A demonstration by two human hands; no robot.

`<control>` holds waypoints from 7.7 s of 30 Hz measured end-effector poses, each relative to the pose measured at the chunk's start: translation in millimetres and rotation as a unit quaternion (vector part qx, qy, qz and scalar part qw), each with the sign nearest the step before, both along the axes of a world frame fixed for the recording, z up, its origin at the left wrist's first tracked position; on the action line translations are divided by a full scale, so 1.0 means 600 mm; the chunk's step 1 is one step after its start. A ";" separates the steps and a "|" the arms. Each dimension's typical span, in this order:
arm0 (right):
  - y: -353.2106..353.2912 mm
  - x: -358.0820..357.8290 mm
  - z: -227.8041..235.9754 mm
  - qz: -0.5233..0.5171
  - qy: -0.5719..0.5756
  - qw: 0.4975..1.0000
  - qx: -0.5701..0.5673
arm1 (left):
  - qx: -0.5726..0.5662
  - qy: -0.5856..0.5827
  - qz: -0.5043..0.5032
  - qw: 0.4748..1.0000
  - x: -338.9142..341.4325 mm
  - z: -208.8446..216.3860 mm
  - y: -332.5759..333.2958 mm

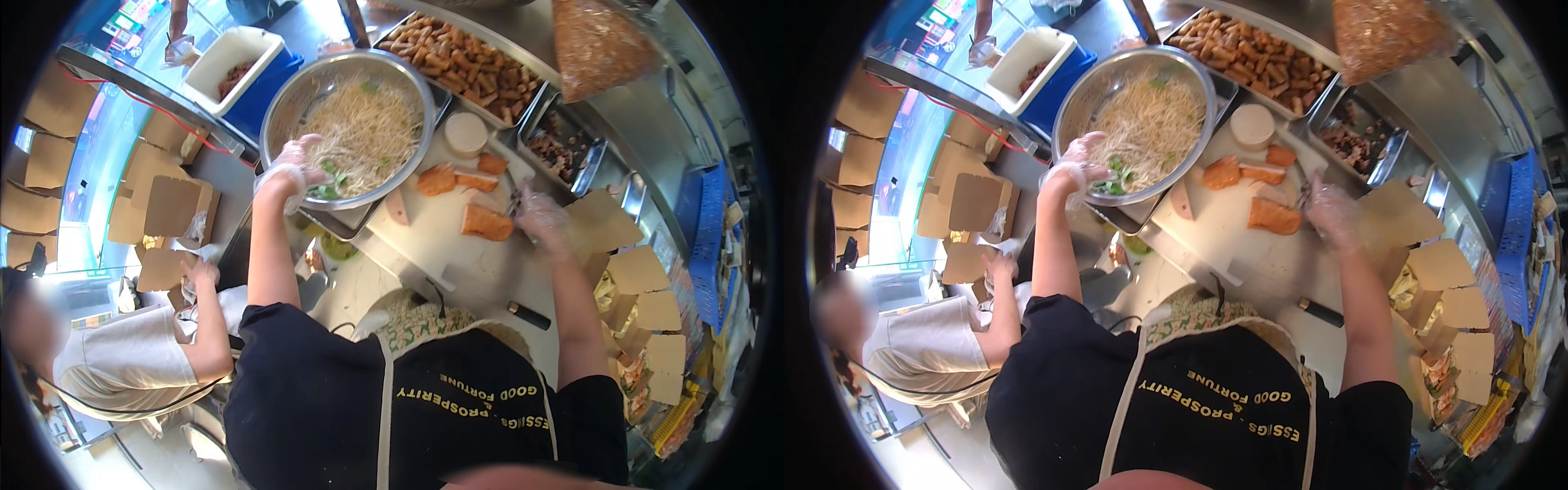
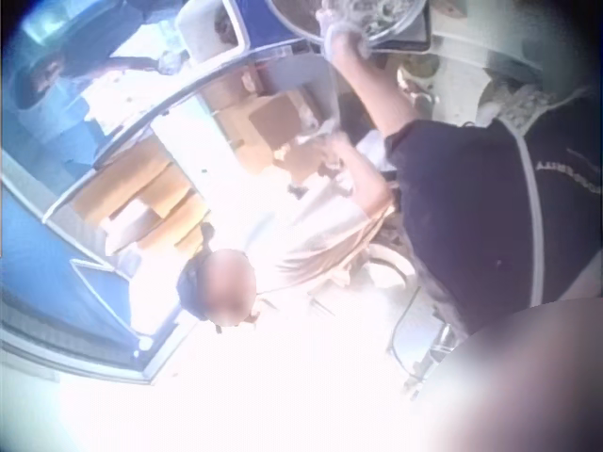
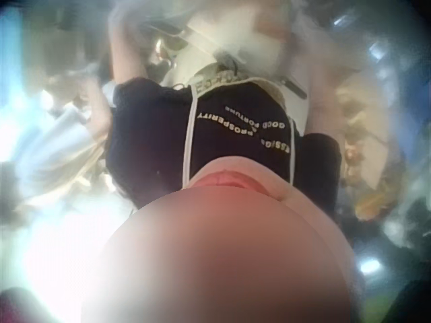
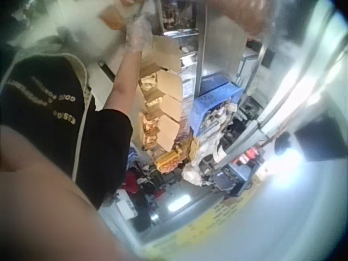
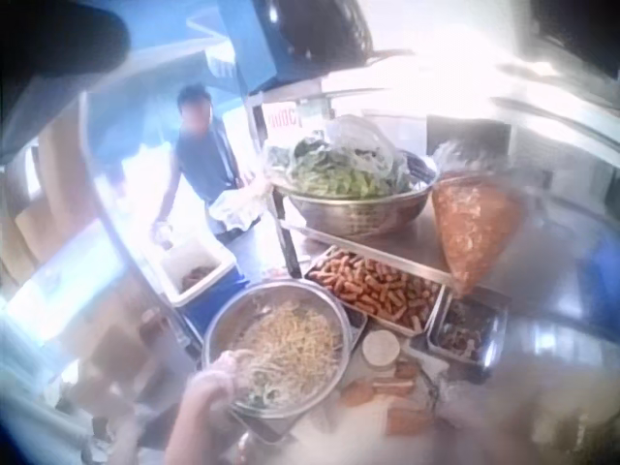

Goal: The person assembles food boxes by placing bean sprouts, greens, and sliced fried items into cardboard containers. They use scissors to cut the fried items and arrange them with other ingredients before closing the boxes.

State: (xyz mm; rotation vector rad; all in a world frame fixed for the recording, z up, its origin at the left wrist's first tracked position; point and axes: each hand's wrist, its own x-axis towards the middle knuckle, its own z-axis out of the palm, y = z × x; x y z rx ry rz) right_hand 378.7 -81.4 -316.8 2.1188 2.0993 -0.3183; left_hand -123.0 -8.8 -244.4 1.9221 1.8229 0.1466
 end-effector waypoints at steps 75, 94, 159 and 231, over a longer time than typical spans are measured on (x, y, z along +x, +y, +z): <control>0.009 -0.398 0.112 -0.181 0.805 0.341 -0.450 | -0.103 -0.554 0.145 0.813 0.039 -0.014 0.113; -0.203 -0.088 0.039 -0.150 0.730 0.620 -0.247 | -0.142 -0.723 0.018 0.676 0.296 0.042 0.005; -0.253 -0.016 0.103 -0.299 0.783 0.535 -0.104 | 0.349 0.423 -0.264 0.793 0.395 0.452 0.617; 0.244 -0.416 0.171 0.329 0.323 0.886 -0.049 | 0.027 -0.484 0.308 0.819 0.036 -0.050 0.040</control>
